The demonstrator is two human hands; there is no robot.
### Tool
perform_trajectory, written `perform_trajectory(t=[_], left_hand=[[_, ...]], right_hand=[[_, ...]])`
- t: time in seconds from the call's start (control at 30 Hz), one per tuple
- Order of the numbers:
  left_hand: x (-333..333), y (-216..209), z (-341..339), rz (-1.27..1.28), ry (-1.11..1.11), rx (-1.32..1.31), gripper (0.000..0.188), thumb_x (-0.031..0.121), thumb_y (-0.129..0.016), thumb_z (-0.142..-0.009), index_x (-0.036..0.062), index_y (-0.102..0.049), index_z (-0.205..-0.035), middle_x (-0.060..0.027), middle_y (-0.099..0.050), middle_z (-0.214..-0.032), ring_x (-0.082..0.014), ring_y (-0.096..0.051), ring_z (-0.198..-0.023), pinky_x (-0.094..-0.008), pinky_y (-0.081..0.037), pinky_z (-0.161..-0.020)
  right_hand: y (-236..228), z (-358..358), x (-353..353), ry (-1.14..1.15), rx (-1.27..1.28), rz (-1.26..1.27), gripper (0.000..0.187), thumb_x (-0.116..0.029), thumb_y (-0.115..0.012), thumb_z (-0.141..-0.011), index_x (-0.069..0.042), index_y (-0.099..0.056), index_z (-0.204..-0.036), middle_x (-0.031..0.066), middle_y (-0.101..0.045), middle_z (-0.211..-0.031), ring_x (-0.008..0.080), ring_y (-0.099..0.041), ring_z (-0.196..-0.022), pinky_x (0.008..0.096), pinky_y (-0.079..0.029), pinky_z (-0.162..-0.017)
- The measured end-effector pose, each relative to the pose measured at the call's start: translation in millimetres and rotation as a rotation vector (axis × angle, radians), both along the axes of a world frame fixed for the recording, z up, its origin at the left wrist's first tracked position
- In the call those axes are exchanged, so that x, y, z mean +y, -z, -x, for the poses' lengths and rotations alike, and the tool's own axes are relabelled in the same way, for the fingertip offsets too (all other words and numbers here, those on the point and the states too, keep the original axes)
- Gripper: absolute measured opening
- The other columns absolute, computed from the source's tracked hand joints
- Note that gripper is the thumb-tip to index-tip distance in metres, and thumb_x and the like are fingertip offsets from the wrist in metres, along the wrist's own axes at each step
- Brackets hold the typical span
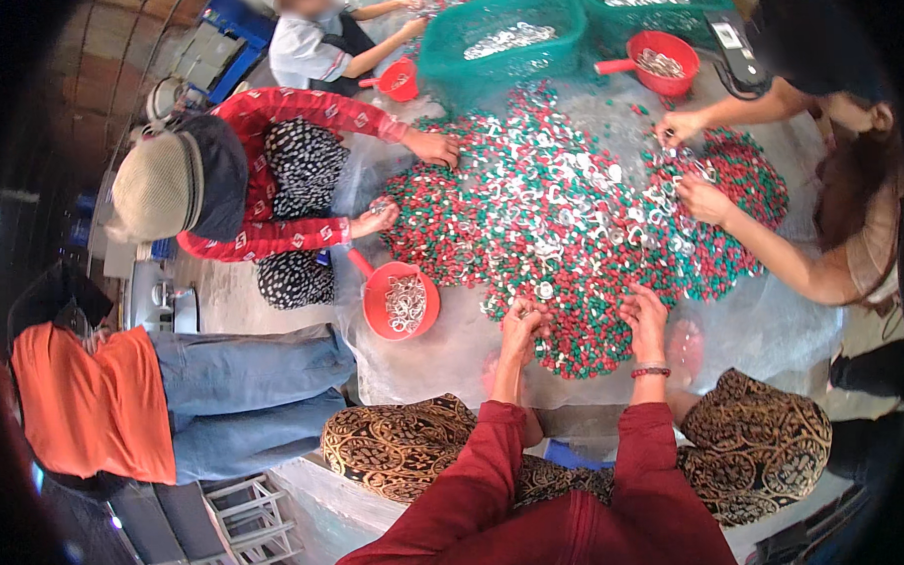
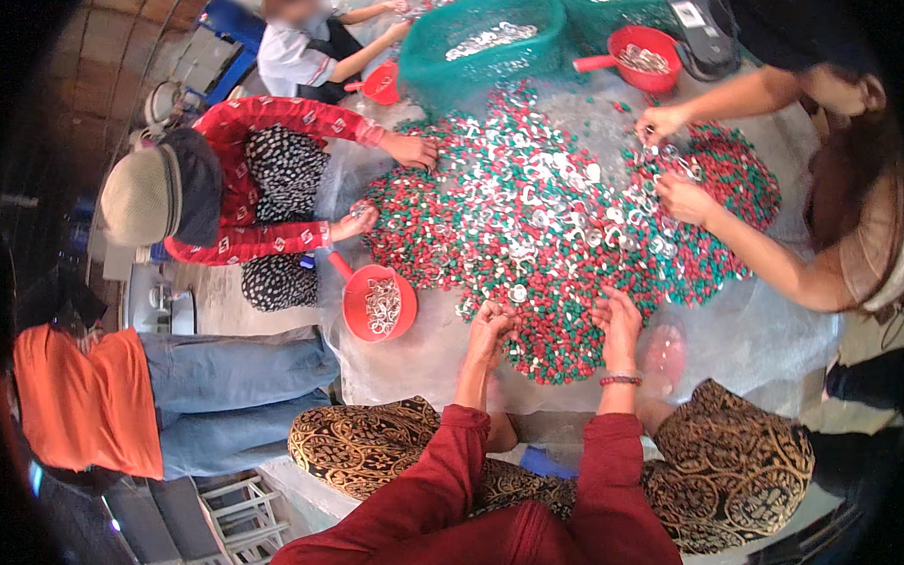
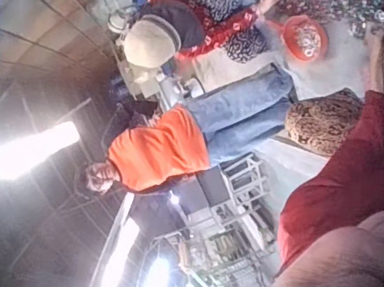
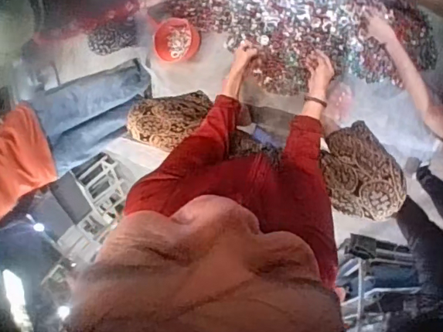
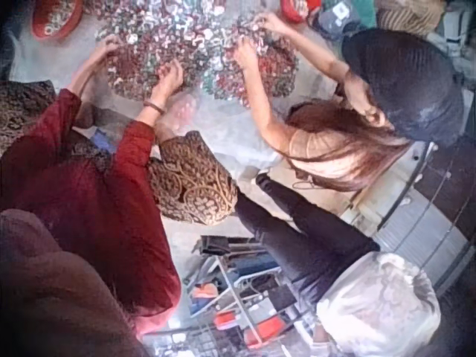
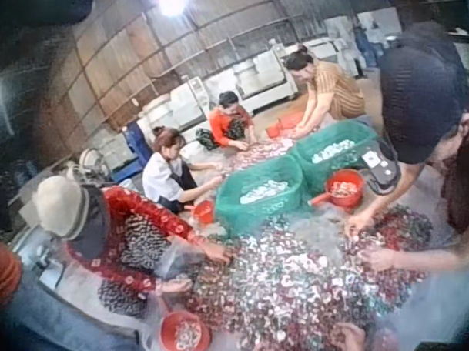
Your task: The person sits at a table with several others and sorts small red, green, and white plastic pieces by hand. They pick up pieces from a large pile and place them into a red bowl. The camera is head-mounted and moves frequently.
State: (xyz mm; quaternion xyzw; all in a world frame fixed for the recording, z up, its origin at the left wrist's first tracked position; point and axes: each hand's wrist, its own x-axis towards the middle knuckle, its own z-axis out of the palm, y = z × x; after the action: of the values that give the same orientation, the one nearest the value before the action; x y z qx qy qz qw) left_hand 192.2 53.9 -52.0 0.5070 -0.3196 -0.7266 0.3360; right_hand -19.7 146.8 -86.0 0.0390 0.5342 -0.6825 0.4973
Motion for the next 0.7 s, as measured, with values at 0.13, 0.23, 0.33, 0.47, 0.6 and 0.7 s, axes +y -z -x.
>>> perform_trajectory(t=[0.13,0.23,0.33,0.47,0.6,0.7], left_hand=[[-26,-11,0,0.086,0.084,-0.231,0.015,0.012,-0.068,-0.076,0.0068,-0.055,-0.083,-0.0018,-0.057,-0.078,-0.0109,-0.058,-0.071,-0.0225,-0.046,-0.054],[-47,20,-1,0.358,0.298,-0.614,0.029,0.014,-0.073,-0.070,0.0025,-0.062,-0.095,-0.0086,-0.061,-0.079,-0.0198,-0.062,-0.075,-0.0306,-0.049,-0.066],[-45,47,0,0.760,0.554,-1.065,0.036,0.012,-0.075,-0.066,0.0006,-0.062,-0.097,-0.0205,-0.059,-0.096,-0.0344,-0.061,-0.084,-0.0435,-0.050,-0.074],[-41,48,13,0.811,0.603,-1.216,0.028,0.014,-0.072,-0.070,0.0028,-0.062,-0.094,-0.0213,-0.055,-0.096,-0.0392,-0.060,-0.086,-0.0476,-0.049,-0.072],[-48,39,3,0.776,0.373,-1.069,0.023,0.022,-0.069,-0.076,0.0003,-0.065,-0.081,-0.0210,-0.059,-0.087,-0.0370,-0.059,-0.081,-0.0446,-0.048,-0.070],[-61,12,17,0.612,0.360,-0.866,0.028,0.027,-0.066,-0.075,0.0000,-0.064,-0.082,-0.0168,-0.058,-0.077,-0.0280,-0.057,-0.071,-0.0396,-0.045,-0.065]], right_hand=[[0,1,-1,-0.055,0.005,0.007,0.023,-0.013,-0.049,-0.090,-0.004,-0.058,-0.108,0.0033,-0.060,-0.075,0.0120,-0.059,-0.062,0.0241,-0.050,-0.057],[-3,1,1,-0.104,0.026,0.013,0.022,-0.013,-0.050,-0.090,-0.004,-0.058,-0.108,0.0031,-0.060,-0.075,0.0122,-0.059,-0.063,0.0242,-0.050,-0.058],[-10,1,8,-0.088,0.022,0.022,0.021,-0.013,-0.051,-0.090,-0.003,-0.058,-0.107,0.0036,-0.061,-0.077,0.0126,-0.059,-0.064,0.0254,-0.051,-0.059],[-14,-8,19,0.103,-0.164,0.026,0.022,-0.012,-0.051,-0.088,-0.003,-0.056,-0.108,0.0033,-0.057,-0.075,0.0145,-0.056,-0.066,0.0277,-0.048,-0.060],[-17,-39,17,0.060,-0.373,0.130,0.030,-0.016,-0.056,-0.086,-0.006,-0.053,-0.114,0.0039,-0.055,-0.079,0.0172,-0.054,-0.074,0.0325,-0.047,-0.067],[-18,-41,14,0.040,-0.367,0.136,0.036,-0.023,-0.057,-0.087,-0.008,-0.051,-0.119,0.0042,-0.056,-0.084,0.0197,-0.055,-0.080,0.0353,-0.048,-0.073]])
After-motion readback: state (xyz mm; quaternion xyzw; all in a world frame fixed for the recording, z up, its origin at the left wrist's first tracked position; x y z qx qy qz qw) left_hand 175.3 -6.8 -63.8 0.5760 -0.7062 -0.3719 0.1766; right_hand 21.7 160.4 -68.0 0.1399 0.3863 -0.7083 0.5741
